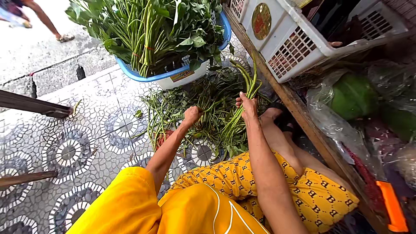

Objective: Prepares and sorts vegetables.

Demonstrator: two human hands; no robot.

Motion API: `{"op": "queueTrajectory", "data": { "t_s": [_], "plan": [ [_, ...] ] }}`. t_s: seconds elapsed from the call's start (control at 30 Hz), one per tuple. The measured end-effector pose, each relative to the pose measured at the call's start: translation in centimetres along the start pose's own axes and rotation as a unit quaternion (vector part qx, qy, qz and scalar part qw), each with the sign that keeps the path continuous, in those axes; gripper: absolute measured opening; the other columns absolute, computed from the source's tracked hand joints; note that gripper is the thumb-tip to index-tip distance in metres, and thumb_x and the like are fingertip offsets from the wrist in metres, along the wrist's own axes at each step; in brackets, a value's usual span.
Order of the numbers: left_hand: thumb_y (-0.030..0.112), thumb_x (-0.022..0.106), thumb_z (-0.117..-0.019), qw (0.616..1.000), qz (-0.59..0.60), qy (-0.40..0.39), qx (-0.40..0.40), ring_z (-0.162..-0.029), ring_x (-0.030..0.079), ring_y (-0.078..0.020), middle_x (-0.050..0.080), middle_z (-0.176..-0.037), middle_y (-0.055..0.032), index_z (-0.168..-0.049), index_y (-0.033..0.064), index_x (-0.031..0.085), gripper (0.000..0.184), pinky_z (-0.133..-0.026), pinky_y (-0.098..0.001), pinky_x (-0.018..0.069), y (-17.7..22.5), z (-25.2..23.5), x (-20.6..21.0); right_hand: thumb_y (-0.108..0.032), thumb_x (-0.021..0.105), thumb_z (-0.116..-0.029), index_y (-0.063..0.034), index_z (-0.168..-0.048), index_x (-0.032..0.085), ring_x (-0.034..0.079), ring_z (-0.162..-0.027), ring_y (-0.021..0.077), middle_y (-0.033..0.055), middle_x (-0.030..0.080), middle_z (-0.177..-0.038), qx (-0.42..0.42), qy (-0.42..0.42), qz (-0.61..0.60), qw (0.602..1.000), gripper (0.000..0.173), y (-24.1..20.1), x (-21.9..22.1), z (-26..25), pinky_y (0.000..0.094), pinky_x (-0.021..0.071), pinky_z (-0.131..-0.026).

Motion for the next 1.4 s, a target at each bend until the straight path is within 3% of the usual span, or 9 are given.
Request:
{"op": "queueTrajectory", "data": {
  "t_s": [0.17, 0.43, 0.67, 0.8, 0.93, 1.0, 1.07, 1.2, 1.4],
  "plan": [
    [0.016, 0.071, -0.0971, 0.953, 0.291, -0.05, 0.07, -0.091, 0.071, -0.019, 0.075, -0.105, -0.0121, -0.119, 0.0044, 0.073, 0.025, -0.091, -0.0418, 0.0557, 4.4, 1.8, -2.6, -0.027, 0.055, -0.1081, -0.0005, -0.132, 0.051, 0.069, -0.071, 0.015, 0.0126, 0.072, -0.098, 0.1, -0.037, -0.058, 0.993, 0.036, 3.0, 1.0, -0.7, 0.0268, 0.0549, -0.058],
    [0.016, 0.068, -0.0989, 0.947, 0.259, -0.155, 0.109, -0.084, 0.066, -0.0118, 0.074, -0.1, -0.0085, -0.121, 0.0038, 0.073, 0.026, -0.083, -0.0348, 0.0544, 7.7, 2.0, -1.0, -0.028, 0.05, -0.1103, -0.0003, -0.134, 0.05, 0.071, -0.093, 0.0205, 0.0132, 0.07, -0.109, 0.069, -0.08, -0.142, 0.984, 0.036, 2.0, 1.1, -0.6, 0.0354, 0.0601, -0.078],
    [0.016, 0.063, -0.1024, 0.922, 0.287, -0.225, 0.131, -0.081, 0.067, -0.008, 0.073, -0.097, -0.0067, -0.119, -0.0015, 0.07, 0.025, -0.078, -0.027, 0.0559, 7.4, 1.2, -0.2, -0.026, 0.052, -0.1092, -0.0051, -0.118, 0.057, 0.068, -0.067, 0.0158, 0.005, 0.065, -0.081, 0.079, -0.076, -0.143, 0.984, 0.023, 1.4, 1.1, -0.5, 0.031, 0.0614, -0.065],
    [0.022, 0.061, -0.1033, 0.939, 0.303, 0.004, 0.16, -0.108, 0.067, -0.0213, 0.071, -0.117, -0.0157, -0.125, -0.001, 0.067, 0.032, -0.1, -0.0433, 0.0517, 5.2, 0.3, -1.9, -0.026, 0.054, -0.1085, -0.0058, -0.117, 0.056, 0.068, -0.067, 0.0157, 0.0056, 0.064, -0.083, 0.079, -0.039, -0.164, 0.983, 0.022, 0.7, 0.9, -0.1, 0.0318, 0.0616, -0.065],
    [0.025, 0.058, -0.1048, 0.933, 0.22, 0.226, 0.173, -0.083, 0.069, -0.0247, 0.071, -0.093, -0.0159, -0.112, -0.001, 0.069, 0.03, -0.081, -0.0458, 0.0551, 2.8, 3.5, -2.6, -0.028, 0.055, -0.1081, -0.006, -0.119, 0.054, 0.069, -0.071, 0.0169, 0.0061, 0.065, -0.086, 0.081, -0.015, -0.172, 0.982, 0.024, 0.7, 0.5, -0.4, 0.0324, 0.0616, -0.066],
    [0.026, 0.058, -0.1059, 0.943, 0.169, 0.208, 0.195, -0.075, 0.068, -0.0295, 0.07, -0.088, -0.0174, -0.113, 0.0015, 0.067, 0.027, -0.072, -0.05, 0.0563, 1.5, 6.7, -0.9, -0.028, 0.056, -0.1074, -0.0061, -0.117, 0.056, 0.069, -0.07, 0.0168, 0.0059, 0.065, -0.084, 0.087, -0.011, -0.176, 0.98, 0.024, 0.8, 0.6, -0.5, 0.0326, 0.062, -0.067],
    [0.023, 0.061, -0.1042, 0.961, 0.141, 0.156, 0.181, -0.088, 0.07, -0.0377, 0.071, -0.1, -0.0215, -0.115, 0.0014, 0.07, 0.025, -0.083, -0.058, 0.0559, 1.1, 8.3, 0.7, -0.028, 0.056, -0.1073, -0.0071, -0.113, 0.057, 0.069, -0.07, 0.0163, 0.0047, 0.066, -0.082, 0.09, -0.02, -0.188, 0.978, 0.022, 0.9, 0.7, -0.4, 0.033, 0.0621, -0.067],
    [0.017, 0.065, -0.101, 0.963, 0.167, 0.152, 0.147, -0.111, 0.067, -0.0375, 0.068, -0.12, -0.0233, -0.12, -0.002, 0.068, 0.027, -0.1, -0.0549, 0.0519, 1.0, 5.1, 4.1, -0.03, 0.053, -0.1084, -0.0126, -0.104, 0.057, 0.068, -0.069, 0.0128, 0.0001, 0.065, -0.078, 0.089, -0.063, -0.226, 0.968, 0.018, 0.7, 0.9, -0.2, 0.0314, 0.062, -0.068],
    [0.013, 0.066, -0.1006, 0.876, 0.422, 0.223, 0.063, -0.105, 0.069, -0.0309, 0.069, -0.117, -0.0207, -0.128, -0.0027, 0.051, 0.035, -0.093, -0.0487, 0.0553, 2.2, 4.1, 5.4, -0.031, 0.049, -0.1095, -0.0164, -0.104, 0.057, 0.066, -0.071, 0.01, -0.0024, 0.063, -0.083, 0.073, -0.087, -0.228, 0.967, 0.017, 0.6, 0.3, 0.5, 0.0275, 0.0608, -0.07]
  ]
}}
Point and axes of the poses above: each hand's wrist, its own z-axis away from the middle knuckle, its own x-axis out of the palm, y = z × x, the point moved 4 cm from there along -z, towards the middle knuckle
